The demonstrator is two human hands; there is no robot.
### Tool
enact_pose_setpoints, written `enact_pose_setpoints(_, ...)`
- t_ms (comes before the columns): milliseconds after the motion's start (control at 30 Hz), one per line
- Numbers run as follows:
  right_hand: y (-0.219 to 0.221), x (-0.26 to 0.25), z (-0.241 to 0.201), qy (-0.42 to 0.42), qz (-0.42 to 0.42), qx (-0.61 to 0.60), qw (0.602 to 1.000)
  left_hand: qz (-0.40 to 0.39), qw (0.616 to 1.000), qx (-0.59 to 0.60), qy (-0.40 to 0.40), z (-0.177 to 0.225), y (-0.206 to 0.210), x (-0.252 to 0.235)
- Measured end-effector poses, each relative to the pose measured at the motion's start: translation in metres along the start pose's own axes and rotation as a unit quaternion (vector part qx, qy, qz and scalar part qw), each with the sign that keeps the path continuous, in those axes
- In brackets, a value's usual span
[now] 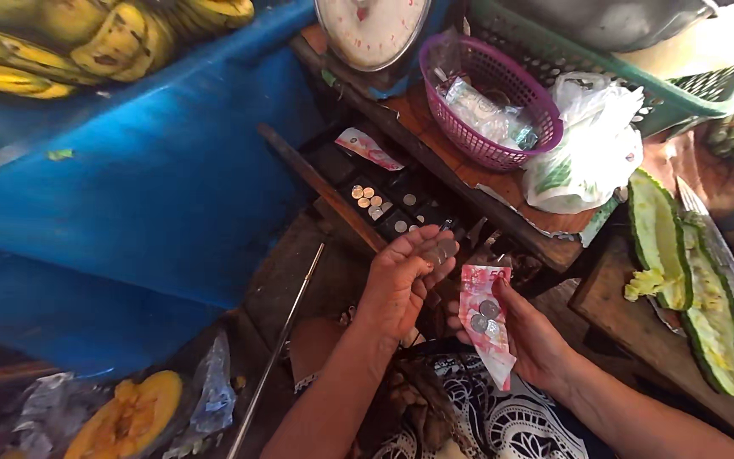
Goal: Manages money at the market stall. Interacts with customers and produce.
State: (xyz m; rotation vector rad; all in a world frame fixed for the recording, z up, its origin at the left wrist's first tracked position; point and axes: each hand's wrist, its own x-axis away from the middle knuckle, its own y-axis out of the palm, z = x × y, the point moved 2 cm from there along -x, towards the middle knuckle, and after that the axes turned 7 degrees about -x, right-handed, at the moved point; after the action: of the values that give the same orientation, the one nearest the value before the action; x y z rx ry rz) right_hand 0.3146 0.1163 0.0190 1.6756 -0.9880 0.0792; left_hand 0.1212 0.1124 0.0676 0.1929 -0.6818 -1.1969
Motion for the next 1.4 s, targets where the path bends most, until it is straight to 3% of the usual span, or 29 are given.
enact_pose_setpoints(100,0.001,-0.001,0.0,-0.001,-0.005,-0.001,1.0,-0.013,0.987,-0.138,0.082,0.013,-0.01,-0.021)
enact_pose_setpoints(200,0.004,-0.001,0.0,0.0,0.008,-0.001,1.0,0.002,0.951,-0.289,0.113,0.024,-0.017,-0.039)
enact_pose_setpoints(267,0.004,-0.002,-0.001,0.0,0.008,0.003,1.0,0.026,0.892,-0.432,0.135,0.033,-0.016,-0.048)
enact_pose_setpoints(367,0.002,-0.004,0.0,-0.004,0.003,0.004,1.0,0.017,0.735,-0.66,0.154,0.044,-0.012,-0.054)
enact_pose_setpoints(433,0.002,-0.006,-0.001,-0.008,0.003,-0.003,1.0,-0.019,0.662,-0.731,0.164,0.043,-0.009,-0.059)
enact_pose_setpoints(533,0.003,-0.007,0.0,-0.008,0.007,-0.011,1.0,-0.061,0.602,-0.775,0.185,0.035,-0.009,-0.066)
enact_pose_setpoints(633,0.005,-0.008,-0.001,-0.012,0.006,-0.006,1.0,-0.073,0.572,-0.79,0.209,0.03,-0.011,-0.069)
enact_pose_setpoints(700,0.005,-0.008,-0.002,-0.014,0.0,-0.008,1.0,-0.063,0.575,-0.784,0.227,0.027,-0.012,-0.068)
enact_pose_setpoints(800,0.005,-0.007,-0.005,-0.017,-0.001,-0.016,1.0,-0.024,0.61,-0.751,0.251,0.027,-0.014,-0.066)
enact_pose_setpoints(967,0.007,-0.003,-0.007,-0.01,0.022,-0.047,0.999,0.031,0.729,-0.616,0.297,0.028,-0.02,-0.055)
enact_pose_setpoints(1133,0.009,-0.002,-0.006,-0.015,-0.001,-0.043,0.999,-0.045,0.849,-0.443,0.283,0.026,-0.023,-0.033)
enact_pose_setpoints(1400,0.01,-0.002,-0.006,-0.016,-0.003,-0.048,0.999,-0.073,0.875,-0.406,0.253,0.031,-0.023,-0.012)
